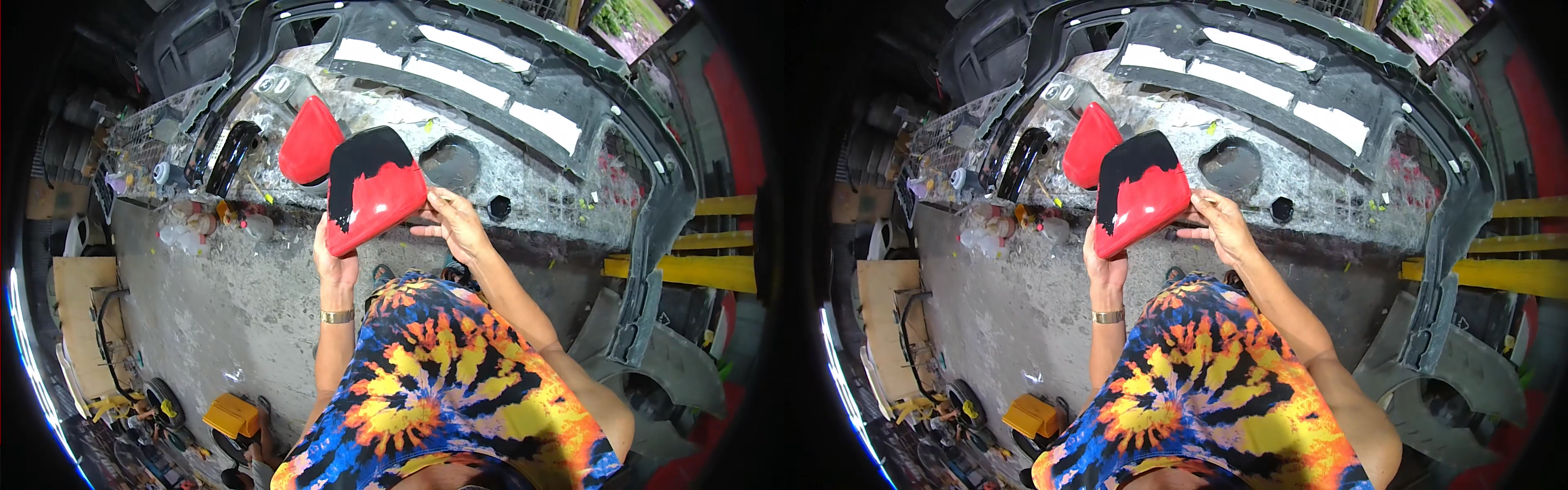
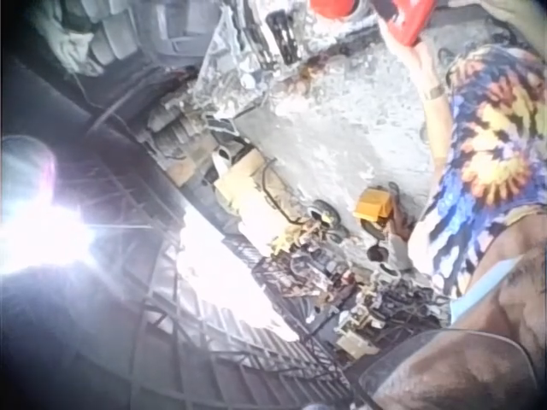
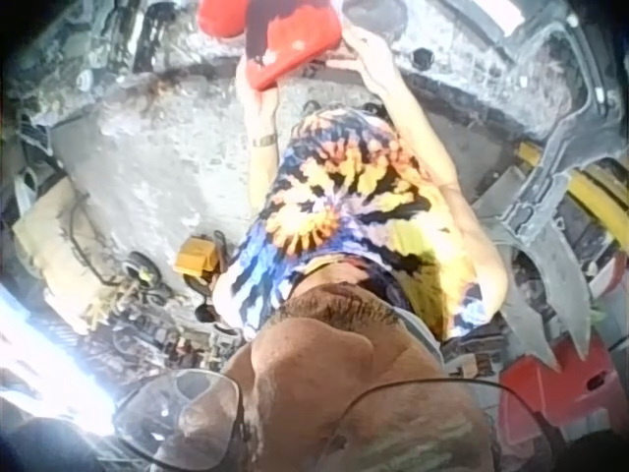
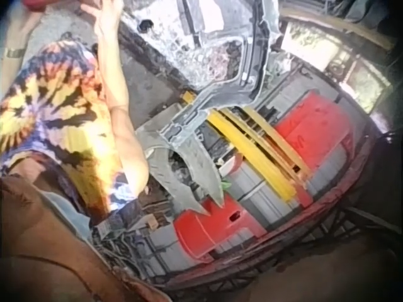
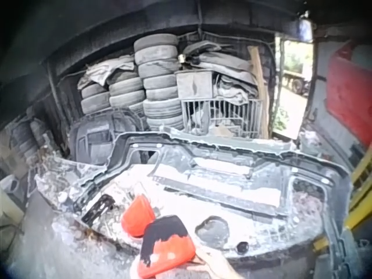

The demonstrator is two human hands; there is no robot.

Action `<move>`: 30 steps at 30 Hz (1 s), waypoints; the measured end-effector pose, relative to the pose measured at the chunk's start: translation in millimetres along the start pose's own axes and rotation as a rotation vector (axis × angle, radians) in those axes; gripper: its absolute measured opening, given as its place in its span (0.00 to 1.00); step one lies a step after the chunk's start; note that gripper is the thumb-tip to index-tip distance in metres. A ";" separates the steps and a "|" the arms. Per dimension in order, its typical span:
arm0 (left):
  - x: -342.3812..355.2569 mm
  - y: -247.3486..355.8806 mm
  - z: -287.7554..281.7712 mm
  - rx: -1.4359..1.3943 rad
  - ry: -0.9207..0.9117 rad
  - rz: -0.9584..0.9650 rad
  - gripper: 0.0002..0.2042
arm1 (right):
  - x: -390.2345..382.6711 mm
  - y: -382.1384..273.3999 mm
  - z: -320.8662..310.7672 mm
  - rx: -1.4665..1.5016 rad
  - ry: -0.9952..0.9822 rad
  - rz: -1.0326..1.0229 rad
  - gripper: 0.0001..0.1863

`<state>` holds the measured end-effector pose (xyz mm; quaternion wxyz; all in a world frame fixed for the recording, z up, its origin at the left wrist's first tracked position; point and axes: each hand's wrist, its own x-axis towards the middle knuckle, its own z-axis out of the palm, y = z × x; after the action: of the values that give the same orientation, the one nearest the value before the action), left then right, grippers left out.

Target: Painting a red car side mirror cover with black paint using a small brush.

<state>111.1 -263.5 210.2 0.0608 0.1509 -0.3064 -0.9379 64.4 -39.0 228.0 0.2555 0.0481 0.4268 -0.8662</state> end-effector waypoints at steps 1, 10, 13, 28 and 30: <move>-1.2 2.2 0.0 0.007 0.012 0.001 0.15 | -1.1 0.7 -0.3 0.002 0.005 -0.003 0.17; 1.5 22.5 -4.7 0.044 0.038 -0.008 0.13 | 2.1 14.4 8.2 0.015 -0.082 0.017 0.14; -2.1 30.6 14.5 0.037 0.034 0.035 0.21 | 8.0 24.3 10.4 0.200 -0.124 -0.013 0.13; 16.9 1.7 21.8 0.044 0.289 0.435 0.38 | 20.9 41.5 29.9 0.111 -0.077 -0.114 0.12; 15.1 -9.5 28.6 0.097 0.236 0.497 0.38 | 25.8 33.7 28.1 0.139 -0.070 -0.144 0.13</move>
<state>87.5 -243.0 222.8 0.3167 0.1819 -0.3695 -0.8545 62.2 -87.9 213.9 0.2034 0.0048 0.3587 -0.9110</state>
